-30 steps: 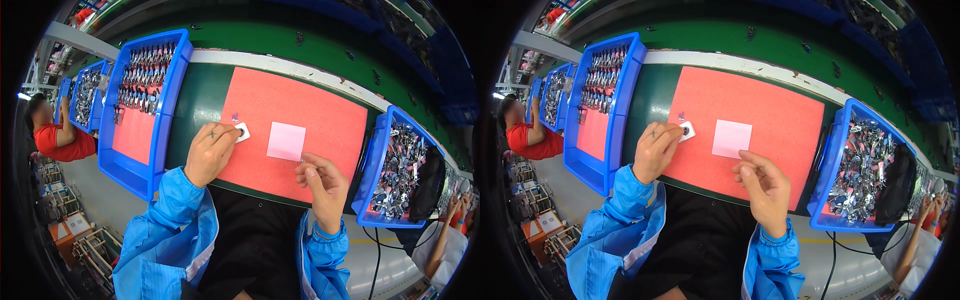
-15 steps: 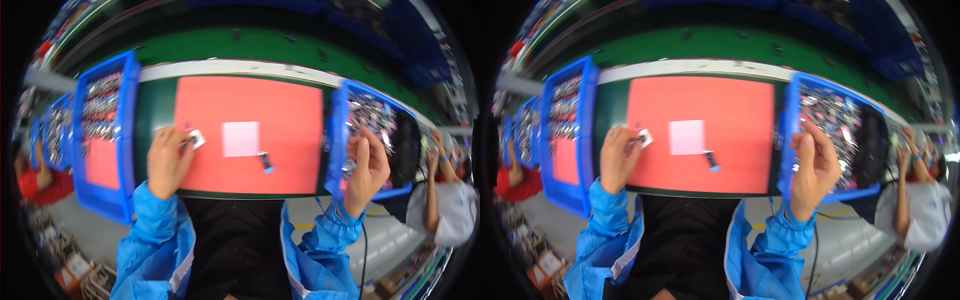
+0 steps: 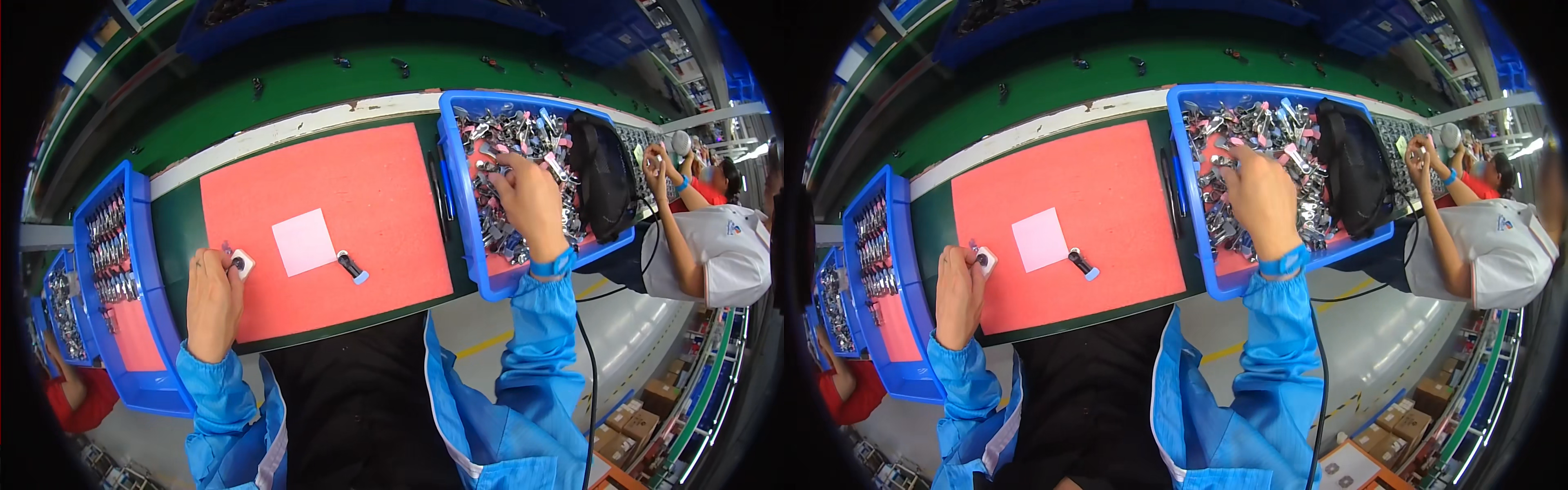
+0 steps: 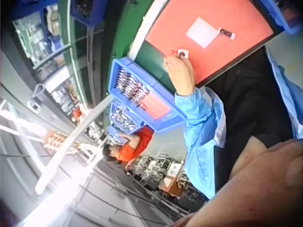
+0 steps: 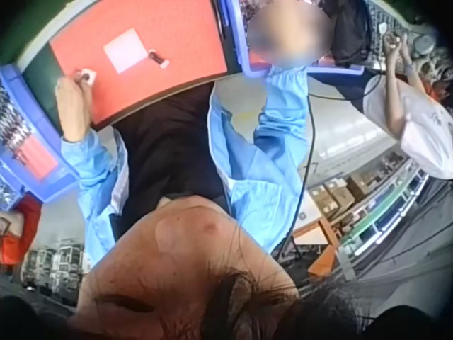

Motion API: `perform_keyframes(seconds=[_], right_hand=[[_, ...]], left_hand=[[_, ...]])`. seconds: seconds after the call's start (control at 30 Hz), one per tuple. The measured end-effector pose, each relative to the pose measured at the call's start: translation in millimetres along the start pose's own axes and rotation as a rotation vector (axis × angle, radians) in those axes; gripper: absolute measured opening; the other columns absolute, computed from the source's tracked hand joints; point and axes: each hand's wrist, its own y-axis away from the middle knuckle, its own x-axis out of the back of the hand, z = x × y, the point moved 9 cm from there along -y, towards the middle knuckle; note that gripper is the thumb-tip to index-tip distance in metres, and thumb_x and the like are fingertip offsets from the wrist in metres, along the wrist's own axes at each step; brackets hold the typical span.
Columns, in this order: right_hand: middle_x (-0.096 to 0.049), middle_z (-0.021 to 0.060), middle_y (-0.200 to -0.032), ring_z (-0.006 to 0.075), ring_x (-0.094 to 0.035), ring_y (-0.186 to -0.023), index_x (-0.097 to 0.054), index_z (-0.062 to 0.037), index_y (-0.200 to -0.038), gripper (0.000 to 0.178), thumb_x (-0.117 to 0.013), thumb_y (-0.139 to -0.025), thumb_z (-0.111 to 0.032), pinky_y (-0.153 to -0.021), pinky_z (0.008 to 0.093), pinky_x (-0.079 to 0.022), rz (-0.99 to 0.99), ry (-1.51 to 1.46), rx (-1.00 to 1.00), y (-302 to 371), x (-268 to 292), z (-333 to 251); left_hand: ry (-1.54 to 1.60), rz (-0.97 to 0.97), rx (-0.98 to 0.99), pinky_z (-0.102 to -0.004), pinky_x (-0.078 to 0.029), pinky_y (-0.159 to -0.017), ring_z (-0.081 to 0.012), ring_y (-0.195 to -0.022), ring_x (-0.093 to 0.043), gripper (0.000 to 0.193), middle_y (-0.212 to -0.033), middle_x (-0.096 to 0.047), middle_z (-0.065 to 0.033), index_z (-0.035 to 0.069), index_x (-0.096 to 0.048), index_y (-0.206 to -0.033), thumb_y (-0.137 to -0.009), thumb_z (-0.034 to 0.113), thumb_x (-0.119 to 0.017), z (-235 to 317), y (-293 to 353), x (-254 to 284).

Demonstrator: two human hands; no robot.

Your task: The person is manually assembling small electronic components into trays at a production line workstation.

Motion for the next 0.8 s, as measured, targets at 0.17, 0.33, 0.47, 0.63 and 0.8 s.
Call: perform_keyframes(seconds=[0.17,0.33,0.47,0.63,0.8], right_hand=[[-0.072,0.0185,-0.091,0.0383,-0.069,-0.086,-0.073,-0.0047,-0.105,0.021,-0.070,-0.088,-0.018,-0.072,0.0477,-0.055,0.012,0.254,0.215,-14.6,-19.8,-25.1],[-0.072,0.0180,-0.090,0.0352,-0.071,-0.081,-0.071,-0.0046,-0.097,0.013,-0.069,-0.091,-0.016,-0.071,0.0454,-0.056,0.120,0.351,0.238,-11.8,-8.5,-22.9],[-0.074,0.0155,-0.086,0.0224,-0.070,-0.066,-0.066,-0.0001,-0.096,0.011,-0.066,-0.097,-0.011,-0.061,0.0341,-0.054,0.285,-0.365,0.068,12.1,26.4,-37.4],[-0.073,0.0158,-0.085,0.0172,-0.070,-0.067,-0.061,0.0003,-0.099,0.006,-0.065,-0.098,-0.005,-0.057,0.0267,-0.052,-0.249,-1.331,-0.056,89.9,-29.5,-157.9],[-0.066,0.0077,-0.083,0.0119,-0.064,-0.073,-0.061,0.0019,-0.104,0.011,-0.067,-0.097,-0.004,-0.062,0.0253,-0.051,-0.462,-1.339,-0.034,125.5,-93.6,-218.9]], left_hand=[[0.357,-0.090,0.326,-0.0351,-0.047,-0.077,-0.0245,-0.082,-0.057,0.010,-0.092,-0.056,-0.0146,-0.002,-0.049,-0.101,-0.095,-0.006,-0.056,-16.8,5.5,5.4],[0.977,-0.195,0.385,-0.0283,-0.046,-0.080,-0.0129,-0.086,-0.056,0.009,-0.095,-0.059,-0.0074,0.000,-0.053,-0.101,-0.096,-0.003,-0.059,-7.2,9.3,-4.0],[1.293,-0.128,0.284,-0.0276,-0.048,-0.082,-0.0110,-0.091,-0.057,0.010,-0.099,-0.061,-0.0057,0.000,-0.055,-0.102,-0.095,-0.004,-0.062,-1.0,5.9,5.1],[1.535,0.136,0.284,-0.0286,-0.050,-0.085,-0.0125,-0.094,-0.060,0.013,-0.101,-0.063,-0.0071,-0.001,-0.057,-0.106,-0.095,-0.005,-0.064,24.6,-13.6,14.1],[2.031,0.243,0.319,-0.0272,-0.049,-0.076,-0.0120,-0.087,-0.060,0.016,-0.103,-0.064,-0.0086,0.001,-0.057,-0.111,-0.097,0.000,-0.064,37.8,-18.7,14.4]])
